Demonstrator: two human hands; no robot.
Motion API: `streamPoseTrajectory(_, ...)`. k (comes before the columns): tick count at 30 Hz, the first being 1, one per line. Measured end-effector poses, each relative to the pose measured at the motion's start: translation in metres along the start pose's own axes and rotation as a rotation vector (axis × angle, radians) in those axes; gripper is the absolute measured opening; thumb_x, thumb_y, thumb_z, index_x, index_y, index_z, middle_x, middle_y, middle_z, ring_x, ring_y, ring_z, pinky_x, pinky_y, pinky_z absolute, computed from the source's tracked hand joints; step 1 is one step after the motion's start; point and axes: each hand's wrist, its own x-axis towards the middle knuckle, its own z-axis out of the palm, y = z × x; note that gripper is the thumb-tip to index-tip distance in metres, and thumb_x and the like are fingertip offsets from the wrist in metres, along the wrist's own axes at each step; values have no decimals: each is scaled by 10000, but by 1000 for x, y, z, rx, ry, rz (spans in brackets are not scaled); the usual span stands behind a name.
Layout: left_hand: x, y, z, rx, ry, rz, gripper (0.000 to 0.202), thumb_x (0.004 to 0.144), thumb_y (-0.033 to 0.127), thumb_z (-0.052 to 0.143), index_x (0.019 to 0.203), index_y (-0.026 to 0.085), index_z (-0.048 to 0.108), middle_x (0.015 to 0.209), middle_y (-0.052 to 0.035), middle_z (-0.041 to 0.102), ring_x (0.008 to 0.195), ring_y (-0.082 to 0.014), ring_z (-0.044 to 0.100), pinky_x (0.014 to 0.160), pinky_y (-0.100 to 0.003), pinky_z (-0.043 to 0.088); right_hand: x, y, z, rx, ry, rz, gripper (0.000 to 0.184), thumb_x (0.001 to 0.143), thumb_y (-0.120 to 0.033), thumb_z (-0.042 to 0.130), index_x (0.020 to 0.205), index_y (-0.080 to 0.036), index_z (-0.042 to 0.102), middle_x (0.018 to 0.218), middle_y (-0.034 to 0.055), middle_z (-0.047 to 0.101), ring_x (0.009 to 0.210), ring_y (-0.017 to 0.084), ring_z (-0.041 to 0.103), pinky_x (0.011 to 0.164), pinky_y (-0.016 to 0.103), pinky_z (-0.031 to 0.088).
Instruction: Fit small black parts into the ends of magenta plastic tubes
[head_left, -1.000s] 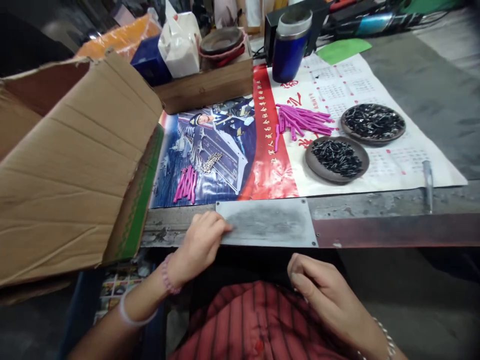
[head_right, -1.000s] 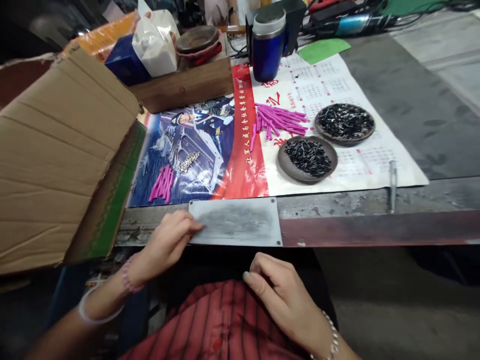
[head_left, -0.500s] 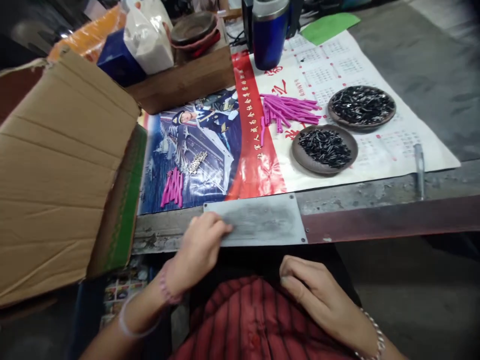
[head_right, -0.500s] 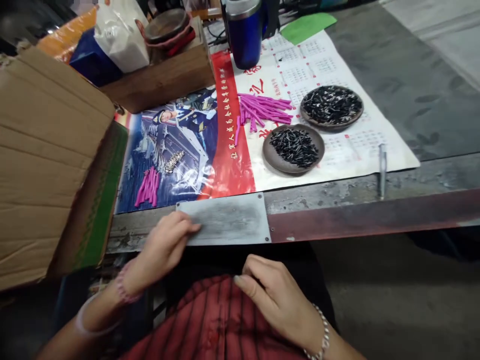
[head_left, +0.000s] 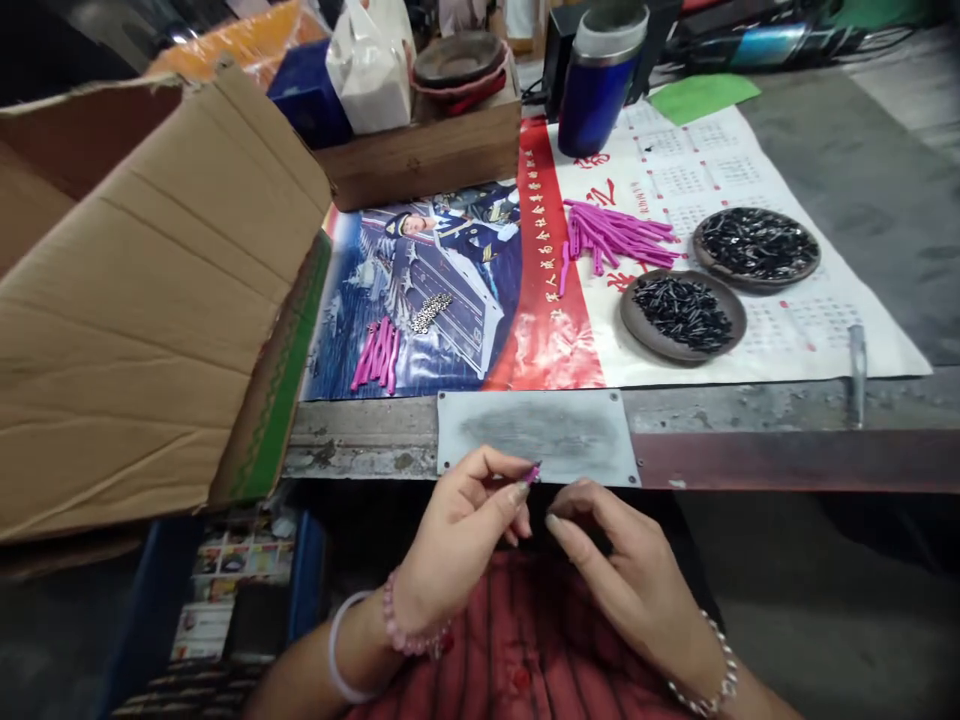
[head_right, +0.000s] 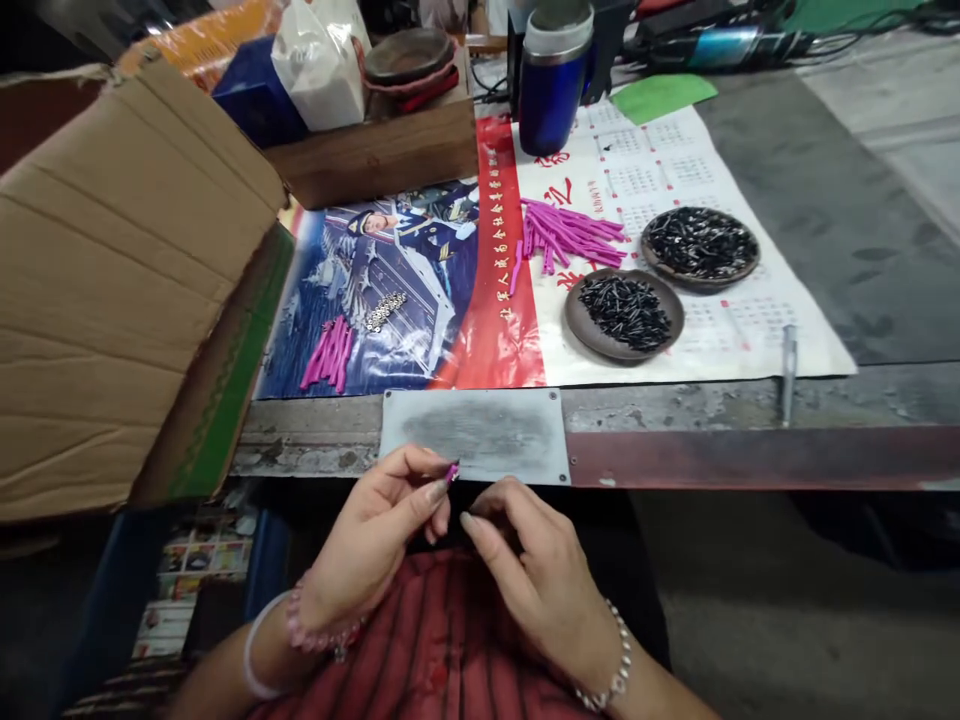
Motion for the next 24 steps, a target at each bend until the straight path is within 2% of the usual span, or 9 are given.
streamPoseTrajectory(4, -15, -15, 7, -180, 45, -28, 208, 869, 312, 763, 974, 160, 667, 664, 30, 607, 564, -59, 543, 535, -131, 439, 9, -3, 12, -43, 75, -126, 31, 985, -202, 580, 965, -207, 603, 843, 0, 652, 744, 119, 643, 691, 198, 502)
streamPoseTrajectory(7, -20, -26, 9, -200, 33, 25, 229, 892, 353, 747, 990, 168, 653, 677, 34, 599, 552, -55, 545, 524, -127, 450, 14, -5, 16, -91, 97, -198, 70, 979, -168, 558, 925, -199, 590, 818, 8, 645, 730, 125, 641, 690, 214, 507)
streamPoseTrajectory(11, -27, -37, 13, -209, -12, 104, 243, 944, 404, 678, 1041, 190, 617, 695, 54, 579, 430, -15, 421, 417, -113, 353, 14, -11, 17, -131, 83, -189, 136, 972, -152, 521, 850, -197, 563, 740, -5, 604, 638, 115, 600, 612, 211, 483)
streamPoseTrajectory(13, -30, -41, 17, -167, 22, 211, 202, 981, 378, 629, 1070, 197, 624, 735, 36, 600, 503, -34, 486, 502, -128, 433, 14, -13, 20, -122, 102, -207, 144, 976, -149, 509, 847, -195, 555, 723, -11, 590, 616, 107, 589, 596, 201, 475)
streamPoseTrajectory(15, -34, -45, 20, -80, 87, 353, 162, 1014, 336, 576, 1092, 208, 638, 845, -2, 649, 702, -82, 605, 712, -182, 530, 15, -14, 25, -165, 170, -287, 149, 979, -150, 511, 841, -196, 542, 704, -17, 577, 591, 101, 573, 580, 198, 457)
streamPoseTrajectory(17, -36, -49, 23, 2, 150, 465, 146, 1029, 299, 543, 1099, 225, 647, 966, -23, 672, 866, -116, 638, 852, -220, 533, 16, -13, 30, -245, 244, -381, 181, 980, -148, 507, 809, -204, 523, 662, -28, 548, 549, 102, 532, 550, 212, 421)
streamPoseTrajectory(20, -37, -55, 23, 33, 206, 506, 141, 1026, 295, 540, 1088, 236, 652, 966, -15, 673, 872, -125, 637, 840, -219, 534, 19, -13, 35, -307, 283, -442, 266, 989, -135, 463, 738, -220, 485, 593, -41, 487, 488, 108, 463, 507, 241, 360)
streamPoseTrajectory(24, -39, -56, 20, 4, 230, 449, 137, 1013, 322, 558, 1045, 230, 654, 862, 1, 651, 758, -125, 619, 728, -221, 534, 19, -17, 34, -239, 166, -354, 319, 1003, -172, 476, 692, -230, 445, 562, -55, 450, 450, 92, 434, 462, 222, 338)
